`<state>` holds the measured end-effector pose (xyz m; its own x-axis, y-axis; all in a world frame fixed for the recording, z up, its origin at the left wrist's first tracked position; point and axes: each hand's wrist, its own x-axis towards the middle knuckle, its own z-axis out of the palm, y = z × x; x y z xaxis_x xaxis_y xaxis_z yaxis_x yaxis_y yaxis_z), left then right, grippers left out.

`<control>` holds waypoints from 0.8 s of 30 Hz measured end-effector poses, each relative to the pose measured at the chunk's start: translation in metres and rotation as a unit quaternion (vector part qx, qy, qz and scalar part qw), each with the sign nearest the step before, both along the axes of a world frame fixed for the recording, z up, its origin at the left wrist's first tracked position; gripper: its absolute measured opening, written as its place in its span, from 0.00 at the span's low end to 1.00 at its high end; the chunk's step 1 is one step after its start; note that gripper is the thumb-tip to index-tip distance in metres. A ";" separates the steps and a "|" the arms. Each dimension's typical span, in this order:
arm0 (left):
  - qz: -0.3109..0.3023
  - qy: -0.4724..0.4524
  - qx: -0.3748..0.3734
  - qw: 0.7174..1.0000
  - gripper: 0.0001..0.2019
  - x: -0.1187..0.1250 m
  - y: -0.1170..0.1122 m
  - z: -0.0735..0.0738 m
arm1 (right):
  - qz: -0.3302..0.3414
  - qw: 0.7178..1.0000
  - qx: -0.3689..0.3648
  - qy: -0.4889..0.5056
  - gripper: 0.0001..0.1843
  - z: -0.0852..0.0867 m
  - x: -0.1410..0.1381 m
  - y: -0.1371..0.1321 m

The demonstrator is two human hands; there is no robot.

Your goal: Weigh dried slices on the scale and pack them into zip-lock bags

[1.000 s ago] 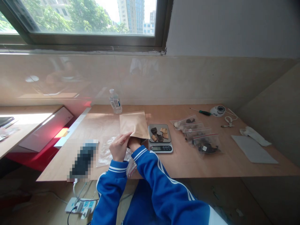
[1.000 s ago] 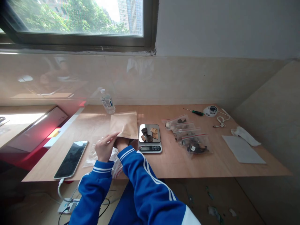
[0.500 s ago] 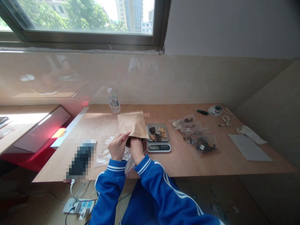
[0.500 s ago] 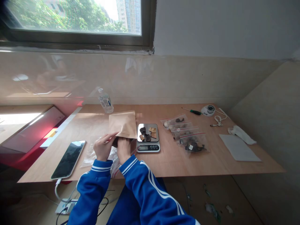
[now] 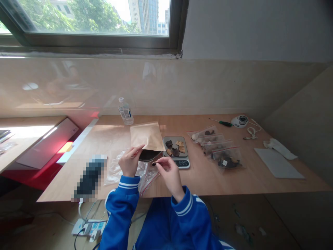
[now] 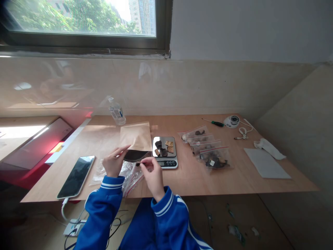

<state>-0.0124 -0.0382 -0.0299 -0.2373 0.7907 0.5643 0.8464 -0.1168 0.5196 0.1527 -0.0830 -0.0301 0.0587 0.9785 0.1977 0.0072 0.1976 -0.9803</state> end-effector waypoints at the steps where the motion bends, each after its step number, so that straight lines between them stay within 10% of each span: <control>1: -0.001 -0.001 0.002 1.000 0.09 -0.001 0.000 -0.001 | 0.008 1.000 -0.003 0.020 0.06 0.002 0.012 0.002; 8: -0.013 0.004 0.054 0.998 0.09 -0.005 -0.004 -0.008 | -0.103 0.989 0.050 -0.099 0.07 -0.001 0.083 0.063; 14: -0.011 0.011 0.055 0.998 0.09 -0.007 -0.006 -0.008 | -0.036 0.967 0.069 -0.242 0.08 -0.010 0.085 0.106; 21: -0.012 -0.010 0.036 0.999 0.09 -0.011 -0.004 -0.005 | -0.170 0.960 0.108 -0.194 0.10 -0.004 0.068 0.052; 24: -0.012 -0.009 0.032 0.999 0.09 -0.008 -0.004 -0.004 | -0.103 0.972 0.125 -0.171 0.11 -0.001 0.039 0.017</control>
<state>-0.0209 -0.0422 -0.0343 -0.2297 0.7579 0.6106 0.8340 -0.1702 0.5249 0.1919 -0.0657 -0.0310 0.1368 0.8720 0.4700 0.3892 0.3890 -0.8350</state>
